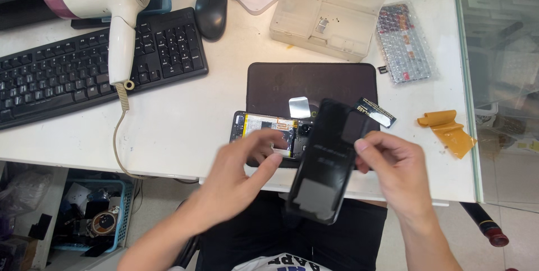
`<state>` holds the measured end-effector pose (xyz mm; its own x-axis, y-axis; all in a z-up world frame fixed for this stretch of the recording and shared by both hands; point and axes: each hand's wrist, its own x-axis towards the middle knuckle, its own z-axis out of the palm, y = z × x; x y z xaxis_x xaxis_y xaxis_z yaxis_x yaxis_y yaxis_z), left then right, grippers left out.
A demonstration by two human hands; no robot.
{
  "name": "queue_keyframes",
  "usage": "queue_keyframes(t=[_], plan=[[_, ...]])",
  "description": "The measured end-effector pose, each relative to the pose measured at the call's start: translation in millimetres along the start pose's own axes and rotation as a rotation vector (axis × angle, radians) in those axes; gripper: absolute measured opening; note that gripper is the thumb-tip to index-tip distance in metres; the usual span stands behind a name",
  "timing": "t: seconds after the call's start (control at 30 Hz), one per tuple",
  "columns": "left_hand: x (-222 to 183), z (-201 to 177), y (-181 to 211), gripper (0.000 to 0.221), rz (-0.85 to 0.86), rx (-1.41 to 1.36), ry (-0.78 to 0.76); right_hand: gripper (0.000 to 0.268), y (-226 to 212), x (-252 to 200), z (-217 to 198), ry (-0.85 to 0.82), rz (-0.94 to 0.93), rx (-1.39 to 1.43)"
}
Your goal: The person removes adhesive tape from the back of a smartphone, then uses a metal prying tool to separate the back cover. They walk to a nearby table to retrieve a screwdriver, return to the desk, and use the screwdriver to loosen screws on the internal components.
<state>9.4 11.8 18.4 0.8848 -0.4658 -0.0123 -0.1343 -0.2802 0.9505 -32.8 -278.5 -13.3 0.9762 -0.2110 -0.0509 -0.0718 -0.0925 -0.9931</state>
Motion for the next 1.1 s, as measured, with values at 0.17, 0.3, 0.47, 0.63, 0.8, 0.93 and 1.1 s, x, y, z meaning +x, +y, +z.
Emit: queue_keyframes(t=[0.17,0.3,0.47,0.63,0.8,0.93,1.1], plan=[[35.1,-32.2,-7.0,0.086,0.519,0.808,0.003,0.01,4.7,7.2,-41.8,0.131,-0.091,-0.064],[42.0,-33.3,-17.7,0.085,0.425,0.803,-0.185,0.012,3.1,7.4,-69.9,0.223,-0.131,-0.13],[40.0,-25.0,-16.6,0.082,0.388,0.706,-0.152,0.016,3.9,17.5,-83.7,0.251,-0.166,-0.087],[31.6,-20.7,-12.7,0.08,0.534,0.722,-0.085,0.016,-0.6,24.2,-84.7,0.26,-0.245,-0.091],[36.0,-13.6,-23.3,0.082,0.544,0.665,-0.065,0.017,-1.0,32.8,-82.8,0.271,-0.248,-0.1],[41.4,-2.0,-26.1,0.084,0.52,0.644,-0.094,0.015,-8.1,43.9,-82.8,0.246,-0.291,-0.074],[58.2,6.6,-21.6,0.075,0.565,0.615,-0.079,0.014,-24.2,56.5,-81.2,0.31,-0.316,-0.104]])
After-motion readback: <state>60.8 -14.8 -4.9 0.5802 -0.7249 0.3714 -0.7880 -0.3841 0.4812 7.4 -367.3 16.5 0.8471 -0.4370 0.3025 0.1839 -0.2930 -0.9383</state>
